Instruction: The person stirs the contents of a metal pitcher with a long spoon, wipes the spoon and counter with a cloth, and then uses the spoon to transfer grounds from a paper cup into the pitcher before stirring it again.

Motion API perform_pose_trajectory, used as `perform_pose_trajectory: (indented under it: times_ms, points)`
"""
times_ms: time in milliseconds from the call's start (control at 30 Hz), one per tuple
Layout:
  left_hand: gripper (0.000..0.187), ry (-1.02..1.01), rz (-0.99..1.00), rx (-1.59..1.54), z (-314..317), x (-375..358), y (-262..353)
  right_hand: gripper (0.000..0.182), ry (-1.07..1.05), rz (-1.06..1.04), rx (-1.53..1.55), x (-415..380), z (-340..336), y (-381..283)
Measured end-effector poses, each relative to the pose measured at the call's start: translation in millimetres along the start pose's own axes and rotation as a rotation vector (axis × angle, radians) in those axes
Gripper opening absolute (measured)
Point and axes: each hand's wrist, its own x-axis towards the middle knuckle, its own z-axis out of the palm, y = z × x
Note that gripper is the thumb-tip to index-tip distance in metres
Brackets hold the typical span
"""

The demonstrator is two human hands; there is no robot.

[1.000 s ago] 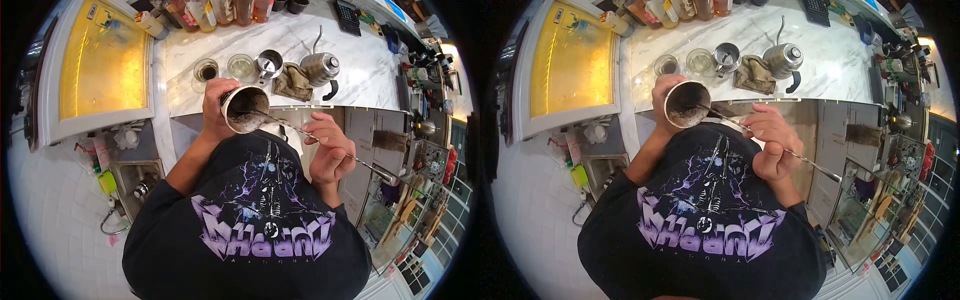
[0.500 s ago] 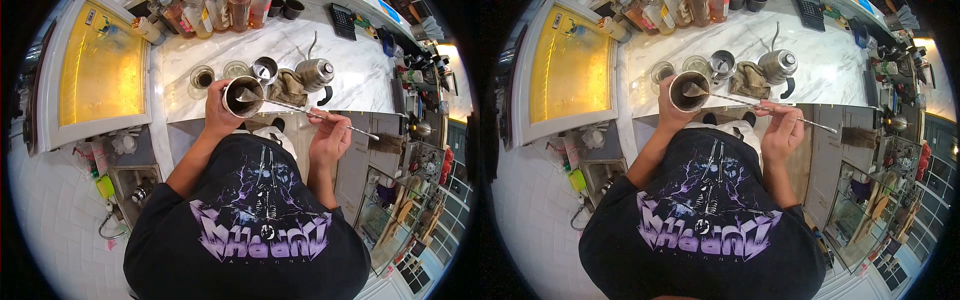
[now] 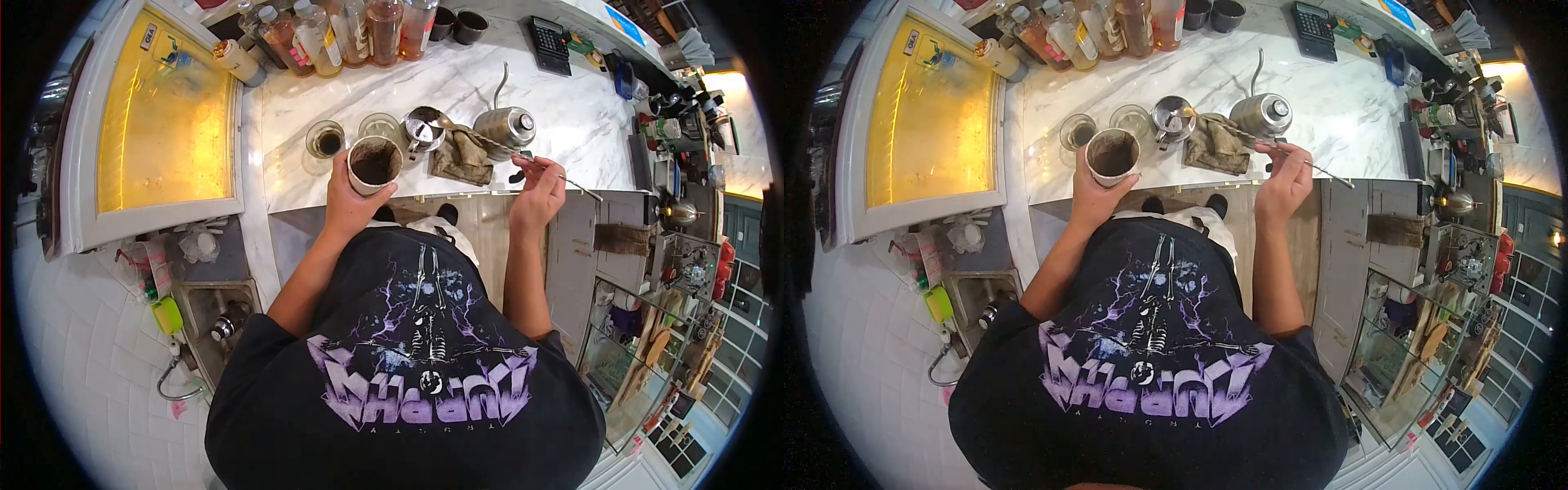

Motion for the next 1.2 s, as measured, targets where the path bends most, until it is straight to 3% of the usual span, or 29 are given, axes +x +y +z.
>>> perform_pose_trajectory:
  times_ms: [200, 267, 333, 400, 733, 933, 1000, 1200]
  points:
    - [0.076, 0.017, -0.014, 0.011, -8.9, 1.2, -6.7, 0.033, -0.182, -0.147, -0.068, 3.2, 13.1, 23.5]
    - [0.076, 0.018, -0.005, -0.012, -11.2, 1.9, -8.7, 0.031, -0.328, -0.28, -0.395, -1.3, 14.8, 10.5]
    - [0.072, 0.033, -0.029, -0.037, -13.0, 2.2, -8.8, 0.029, -0.333, -0.287, -0.325, -2.4, 16.5, 9.4]
    - [0.072, 0.033, -0.033, -0.034, -15.6, 3.7, -6.5, 0.027, -0.364, -0.446, -0.3, -1.8, 17.7, 5.9]
    - [0.072, 0.008, -0.049, -0.068, -19.6, 11.6, -9.0, 0.021, -0.472, -0.462, -0.369, -2.1, 17.4, -2.1]
    - [0.078, 0.047, 0.006, -0.064, -15.9, 13.1, -23.2, 0.026, -0.381, -0.426, -0.391, -3.0, 15.7, -7.6]
    - [0.078, 0.043, 0.02, -0.027, -16.4, 15.0, -31.0, 0.031, -0.152, -0.234, -0.232, -2.6, 10.6, -4.8]
    - [0.078, 0.007, 0.058, 0.093, -13.0, 24.2, -24.4, 0.036, -0.008, -0.092, 0.062, -8.4, 8.4, -32.4]
